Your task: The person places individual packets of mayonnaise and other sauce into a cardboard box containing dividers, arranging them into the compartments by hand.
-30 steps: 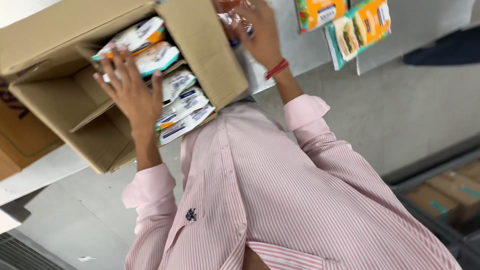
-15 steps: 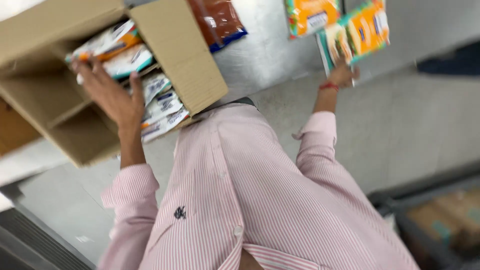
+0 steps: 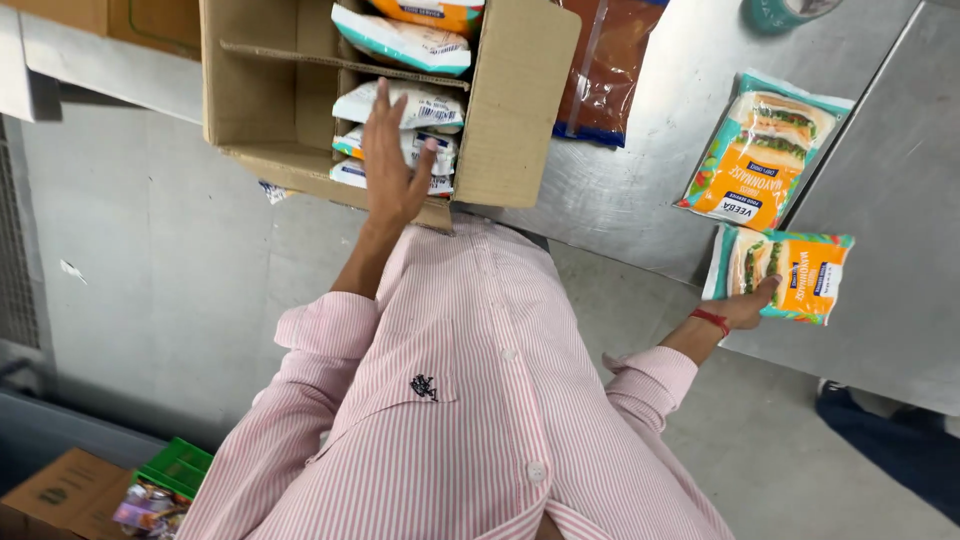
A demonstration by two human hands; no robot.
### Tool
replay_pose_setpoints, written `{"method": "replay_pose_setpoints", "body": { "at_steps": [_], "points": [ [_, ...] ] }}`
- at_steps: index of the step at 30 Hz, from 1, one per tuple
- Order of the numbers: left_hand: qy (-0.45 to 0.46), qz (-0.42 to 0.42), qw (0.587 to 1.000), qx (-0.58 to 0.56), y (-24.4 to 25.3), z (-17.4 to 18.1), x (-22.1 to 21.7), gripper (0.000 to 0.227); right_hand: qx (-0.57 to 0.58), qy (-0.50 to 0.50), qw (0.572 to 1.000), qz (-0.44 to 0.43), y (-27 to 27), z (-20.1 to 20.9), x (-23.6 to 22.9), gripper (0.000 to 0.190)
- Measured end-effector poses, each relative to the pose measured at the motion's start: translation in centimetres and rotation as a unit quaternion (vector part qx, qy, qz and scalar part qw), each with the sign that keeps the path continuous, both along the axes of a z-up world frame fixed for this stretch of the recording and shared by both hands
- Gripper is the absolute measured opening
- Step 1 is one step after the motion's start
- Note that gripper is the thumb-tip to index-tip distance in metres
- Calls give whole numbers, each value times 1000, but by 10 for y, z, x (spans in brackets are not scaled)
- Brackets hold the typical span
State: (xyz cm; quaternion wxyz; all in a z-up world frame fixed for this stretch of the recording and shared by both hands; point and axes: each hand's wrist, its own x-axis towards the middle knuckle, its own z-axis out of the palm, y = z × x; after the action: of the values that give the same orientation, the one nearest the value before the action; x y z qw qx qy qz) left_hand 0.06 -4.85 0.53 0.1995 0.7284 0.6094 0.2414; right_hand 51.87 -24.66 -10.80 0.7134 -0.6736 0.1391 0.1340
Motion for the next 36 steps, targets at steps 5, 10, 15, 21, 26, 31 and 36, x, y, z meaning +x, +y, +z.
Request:
{"method": "replay_pose_setpoints", "body": {
  "at_steps": [5,10,15,21,26,31,36],
  "points": [
    [-73,71,994,24,-4,-7,-29,52,-33,-35,998,-40,0,54,-18,36],
    [-156,175,972,33,13,-8,-73,51,-101,-146,980,94,19,126,-52,30],
    [-261,203,944,-9,36,-19,-126,52,-166,-248,927,229,33,193,-102,24],
    [-376,205,903,-12,51,-25,-169,46,-199,-337,841,375,65,271,-176,21],
    [-476,217,851,-39,54,-26,-185,55,-112,-347,798,480,138,320,-291,24],
    [-561,-17,819,-119,64,21,-187,84,-82,-271,734,617,186,293,-371,26],
    [-790,15,534,-301,43,-11,-182,89,-96,-53,694,712,242,275,-499,35]
  ]
}}
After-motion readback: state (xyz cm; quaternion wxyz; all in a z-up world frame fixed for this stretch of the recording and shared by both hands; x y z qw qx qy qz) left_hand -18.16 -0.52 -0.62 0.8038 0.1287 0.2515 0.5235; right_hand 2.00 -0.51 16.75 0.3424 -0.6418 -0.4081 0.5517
